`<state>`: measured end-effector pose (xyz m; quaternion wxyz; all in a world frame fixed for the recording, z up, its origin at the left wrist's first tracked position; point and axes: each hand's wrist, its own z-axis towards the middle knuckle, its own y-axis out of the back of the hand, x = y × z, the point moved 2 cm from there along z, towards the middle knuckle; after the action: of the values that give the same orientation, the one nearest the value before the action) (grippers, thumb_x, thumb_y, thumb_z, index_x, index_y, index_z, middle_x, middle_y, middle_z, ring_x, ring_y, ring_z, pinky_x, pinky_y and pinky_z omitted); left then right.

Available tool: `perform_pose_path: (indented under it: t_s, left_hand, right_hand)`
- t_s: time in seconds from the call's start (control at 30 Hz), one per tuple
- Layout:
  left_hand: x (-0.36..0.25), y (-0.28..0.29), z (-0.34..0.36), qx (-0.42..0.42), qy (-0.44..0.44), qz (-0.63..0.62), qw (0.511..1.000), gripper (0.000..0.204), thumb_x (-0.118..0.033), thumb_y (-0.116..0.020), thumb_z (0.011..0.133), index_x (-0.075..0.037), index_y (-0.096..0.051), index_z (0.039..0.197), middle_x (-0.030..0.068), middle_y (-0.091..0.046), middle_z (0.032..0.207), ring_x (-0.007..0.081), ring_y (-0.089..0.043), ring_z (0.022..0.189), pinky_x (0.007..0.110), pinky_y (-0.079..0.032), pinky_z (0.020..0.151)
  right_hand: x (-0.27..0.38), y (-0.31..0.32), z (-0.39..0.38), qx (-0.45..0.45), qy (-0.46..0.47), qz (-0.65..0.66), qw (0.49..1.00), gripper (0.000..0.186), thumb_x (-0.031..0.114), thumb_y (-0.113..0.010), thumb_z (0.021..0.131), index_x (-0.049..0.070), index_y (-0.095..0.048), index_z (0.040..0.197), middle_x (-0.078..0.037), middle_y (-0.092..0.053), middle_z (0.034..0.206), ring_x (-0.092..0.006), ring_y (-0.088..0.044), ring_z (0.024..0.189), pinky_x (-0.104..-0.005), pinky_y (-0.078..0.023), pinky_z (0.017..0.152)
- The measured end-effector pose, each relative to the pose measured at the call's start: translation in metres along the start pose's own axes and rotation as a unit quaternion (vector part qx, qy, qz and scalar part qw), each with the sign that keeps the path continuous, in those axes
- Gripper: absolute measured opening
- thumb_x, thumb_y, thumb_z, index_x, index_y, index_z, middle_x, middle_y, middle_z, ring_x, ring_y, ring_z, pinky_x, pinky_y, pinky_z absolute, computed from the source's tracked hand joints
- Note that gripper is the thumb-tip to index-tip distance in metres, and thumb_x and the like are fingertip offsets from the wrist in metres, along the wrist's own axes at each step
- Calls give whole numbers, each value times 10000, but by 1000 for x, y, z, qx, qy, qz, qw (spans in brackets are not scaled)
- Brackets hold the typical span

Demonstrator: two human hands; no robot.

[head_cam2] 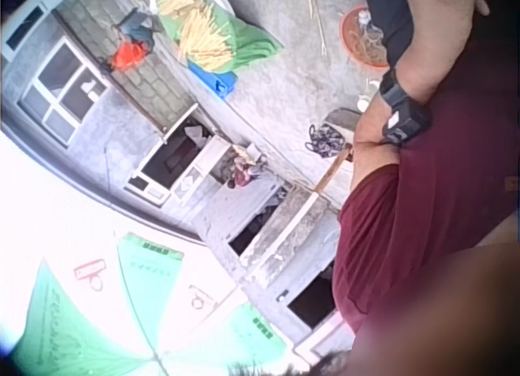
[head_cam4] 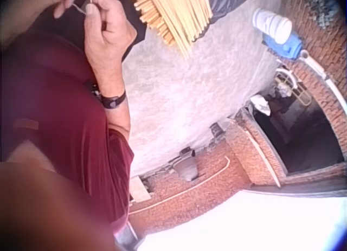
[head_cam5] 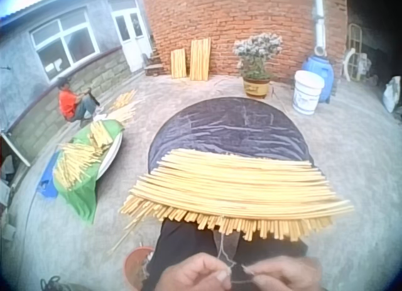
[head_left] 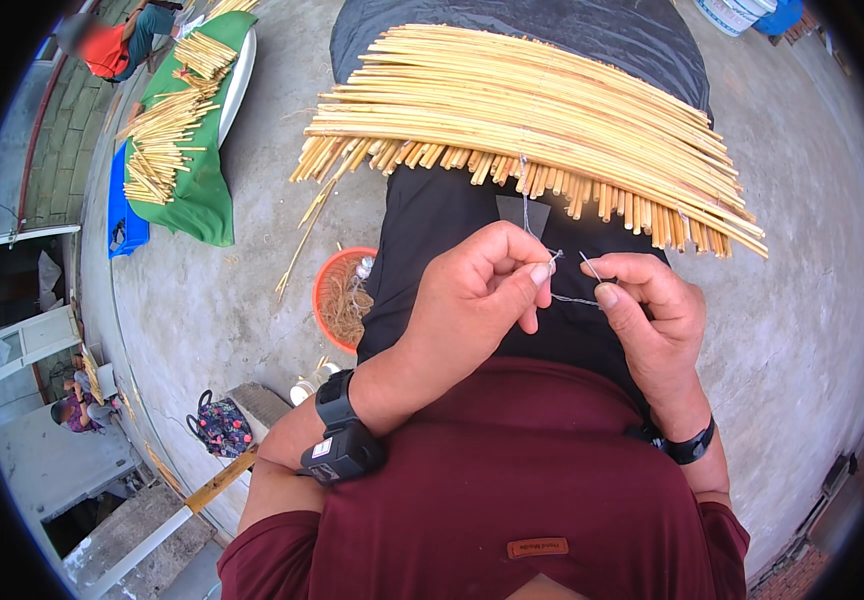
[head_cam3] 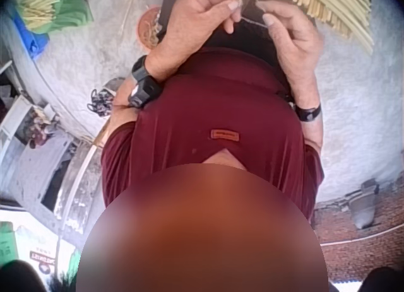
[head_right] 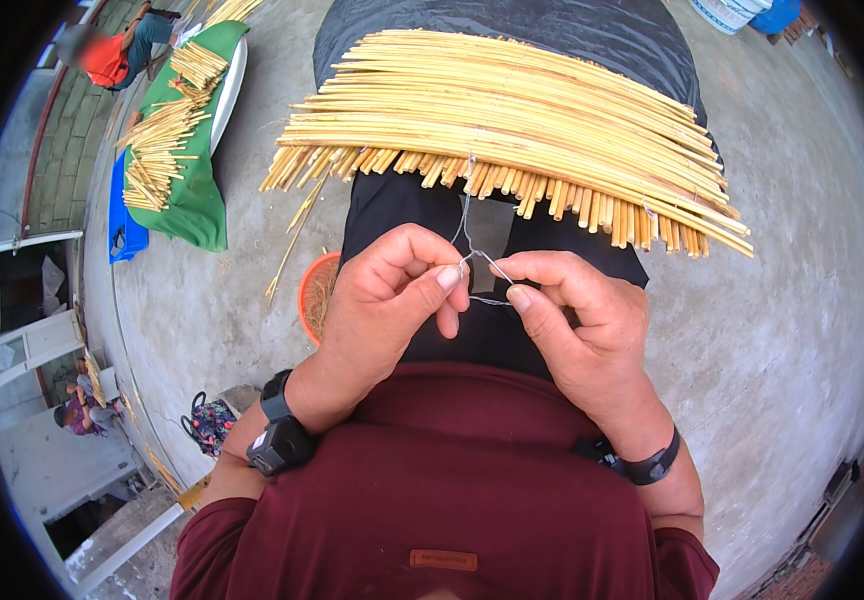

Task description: The person ties a bundle of bamboo sticks together using a thin string. They wrap the string around the sticks and tie a knot to secure them.

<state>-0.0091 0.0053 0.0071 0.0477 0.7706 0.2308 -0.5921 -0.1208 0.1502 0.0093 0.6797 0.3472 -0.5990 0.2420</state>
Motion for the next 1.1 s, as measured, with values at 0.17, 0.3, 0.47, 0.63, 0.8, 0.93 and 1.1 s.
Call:
perform_pose_path:
  t_s: [0.17,0.3,0.47,0.63,0.8,0.93,1.1]
  left_hand:
    - [0,-3,-1,9,9,46,999,47,-50,-540,931,-16,-567,952,40,-607,805,66,-559,638,189,-458,582]
    - [1,-3,0,14,6,42,999,50,-50,-543,930,-18,-570,957,37,-606,808,58,-555,642,186,-456,578]
    - [3,-4,0,14,31,50,998,46,-50,-546,928,-22,-570,956,35,-614,814,54,-554,638,183,-454,576]
    - [7,-4,2,10,30,35,999,51,-51,-550,926,-26,-577,961,36,-628,825,54,-553,627,181,-452,571]
    - [7,-4,5,1,-27,81,996,63,-59,-564,922,-20,-597,958,21,-603,791,45,-537,613,179,-449,552]
    - [7,-1,2,7,35,35,999,60,-47,-580,909,-11,-604,951,3,-578,767,34,-517,606,178,-441,529]
    - [7,-2,2,5,45,31,998,54,-38,-610,887,-13,-605,935,-16,-569,760,18,-498,599,170,-416,513]
  right_hand:
    - [-4,-2,3,-64,-26,98,993,48,33,-580,902,11,-541,917,-7,-540,746,-64,-439,571,-202,-367,529]
    - [-5,-7,12,-13,43,-25,999,97,-15,-616,842,3,-557,917,-43,-540,774,-104,-501,630,-232,-417,578]
    - [-7,-12,16,24,37,-70,997,97,-60,-637,784,5,-614,853,-50,-546,758,-112,-526,645,-247,-432,584]
    - [-8,-11,16,23,65,-40,997,72,-53,-636,779,3,-597,802,-57,-540,747,-127,-527,636,-250,-419,570]
    - [-13,-8,18,-10,69,-60,996,76,-43,-634,785,2,-575,805,-60,-532,745,-132,-521,634,-246,-408,565]
    - [-11,-8,17,-4,74,-64,995,76,-36,-635,795,2,-573,817,-56,-529,756,-121,-519,641,-242,-408,567]
    - [-9,-9,16,1,56,-59,997,74,-35,-637,805,1,-574,822,-46,-530,773,-97,-514,639,-224,-410,560]
